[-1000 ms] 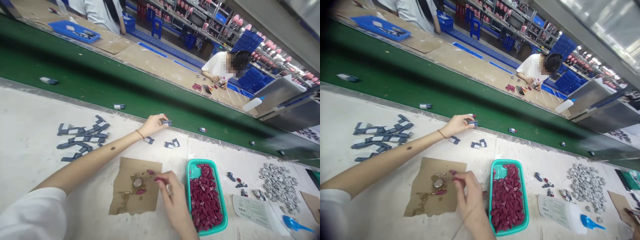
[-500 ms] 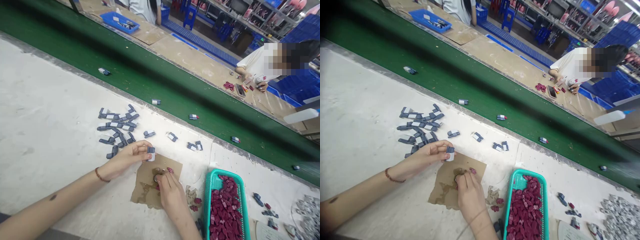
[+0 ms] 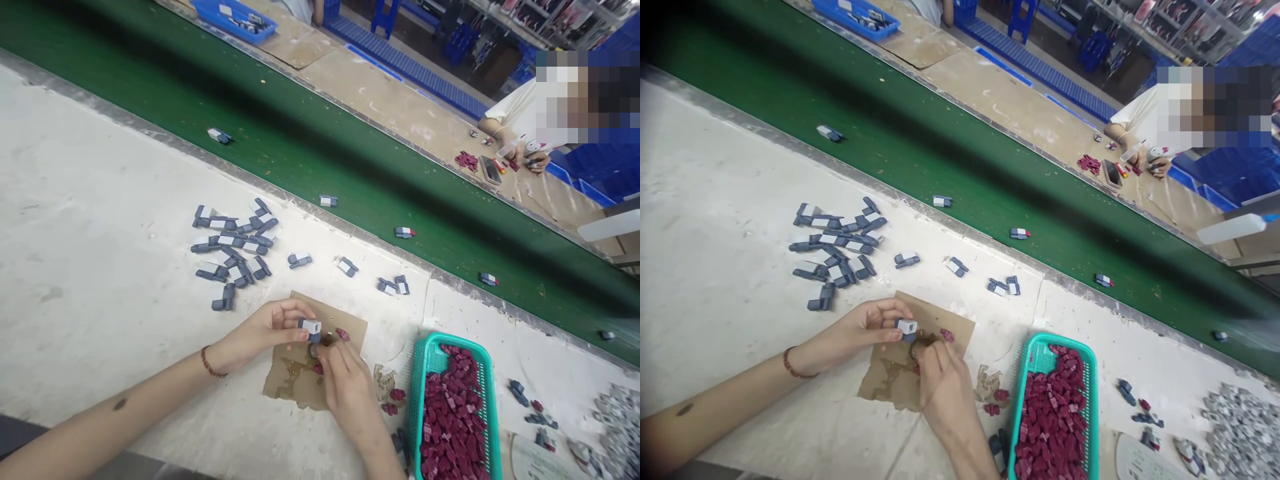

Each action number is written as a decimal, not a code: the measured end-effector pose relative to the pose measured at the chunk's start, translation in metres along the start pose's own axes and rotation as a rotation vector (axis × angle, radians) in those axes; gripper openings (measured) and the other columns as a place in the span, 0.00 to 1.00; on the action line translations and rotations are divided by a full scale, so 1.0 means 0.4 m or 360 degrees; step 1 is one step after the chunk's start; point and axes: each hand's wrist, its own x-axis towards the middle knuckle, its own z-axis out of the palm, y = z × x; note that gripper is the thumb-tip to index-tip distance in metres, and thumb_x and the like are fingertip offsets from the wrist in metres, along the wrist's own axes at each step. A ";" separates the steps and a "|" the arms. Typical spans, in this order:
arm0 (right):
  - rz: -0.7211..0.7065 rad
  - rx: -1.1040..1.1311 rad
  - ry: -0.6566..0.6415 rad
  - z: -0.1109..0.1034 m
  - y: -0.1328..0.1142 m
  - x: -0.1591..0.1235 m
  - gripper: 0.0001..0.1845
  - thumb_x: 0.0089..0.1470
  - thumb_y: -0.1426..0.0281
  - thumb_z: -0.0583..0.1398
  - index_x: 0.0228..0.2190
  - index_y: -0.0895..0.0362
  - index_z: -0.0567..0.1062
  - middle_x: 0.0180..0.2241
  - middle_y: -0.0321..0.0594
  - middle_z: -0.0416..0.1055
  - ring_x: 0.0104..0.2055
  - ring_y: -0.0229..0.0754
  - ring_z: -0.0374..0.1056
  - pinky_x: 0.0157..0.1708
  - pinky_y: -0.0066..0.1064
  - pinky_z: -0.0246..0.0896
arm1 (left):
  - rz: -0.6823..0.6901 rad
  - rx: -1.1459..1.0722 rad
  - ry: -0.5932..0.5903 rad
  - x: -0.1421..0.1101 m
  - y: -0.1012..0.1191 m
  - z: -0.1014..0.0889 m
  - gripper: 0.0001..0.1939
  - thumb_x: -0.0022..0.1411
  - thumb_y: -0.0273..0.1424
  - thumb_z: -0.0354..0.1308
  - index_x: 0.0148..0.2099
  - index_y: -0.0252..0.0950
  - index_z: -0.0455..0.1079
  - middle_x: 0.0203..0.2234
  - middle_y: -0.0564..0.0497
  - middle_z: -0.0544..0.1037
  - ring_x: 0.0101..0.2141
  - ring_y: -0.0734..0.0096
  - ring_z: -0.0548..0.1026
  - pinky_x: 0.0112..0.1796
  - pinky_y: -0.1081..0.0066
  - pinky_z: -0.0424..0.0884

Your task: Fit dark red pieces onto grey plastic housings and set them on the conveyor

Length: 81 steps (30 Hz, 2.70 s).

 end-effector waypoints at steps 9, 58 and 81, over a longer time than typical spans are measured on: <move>0.0181 0.0240 0.0104 -0.015 0.024 -0.009 0.12 0.64 0.75 0.48 0.34 0.55 0.70 0.29 0.41 0.71 0.31 0.42 0.69 0.31 0.31 0.66 | 0.0082 0.0134 -0.0020 0.000 -0.007 -0.001 0.17 0.47 0.38 0.71 0.38 0.35 0.75 0.29 0.49 0.80 0.29 0.68 0.76 0.33 0.69 0.73; 0.0937 -0.0076 0.0514 -0.261 0.078 -0.204 0.08 0.59 0.70 0.56 0.36 0.54 0.76 0.37 0.43 0.75 0.42 0.49 0.69 0.43 0.40 0.64 | 0.0708 0.1343 0.0381 0.112 0.159 0.070 0.19 0.48 0.46 0.63 0.36 0.37 0.76 0.39 0.45 0.81 0.38 0.57 0.77 0.43 0.65 0.73; 0.1122 0.0118 0.0620 -0.283 0.156 -0.333 0.08 0.56 0.65 0.59 0.30 0.55 0.76 0.33 0.42 0.73 0.34 0.45 0.71 0.35 0.35 0.68 | 0.1058 0.1658 0.0031 0.525 0.190 0.292 0.12 0.54 0.25 0.56 0.41 0.33 0.74 0.41 0.41 0.75 0.50 0.48 0.69 0.56 0.50 0.58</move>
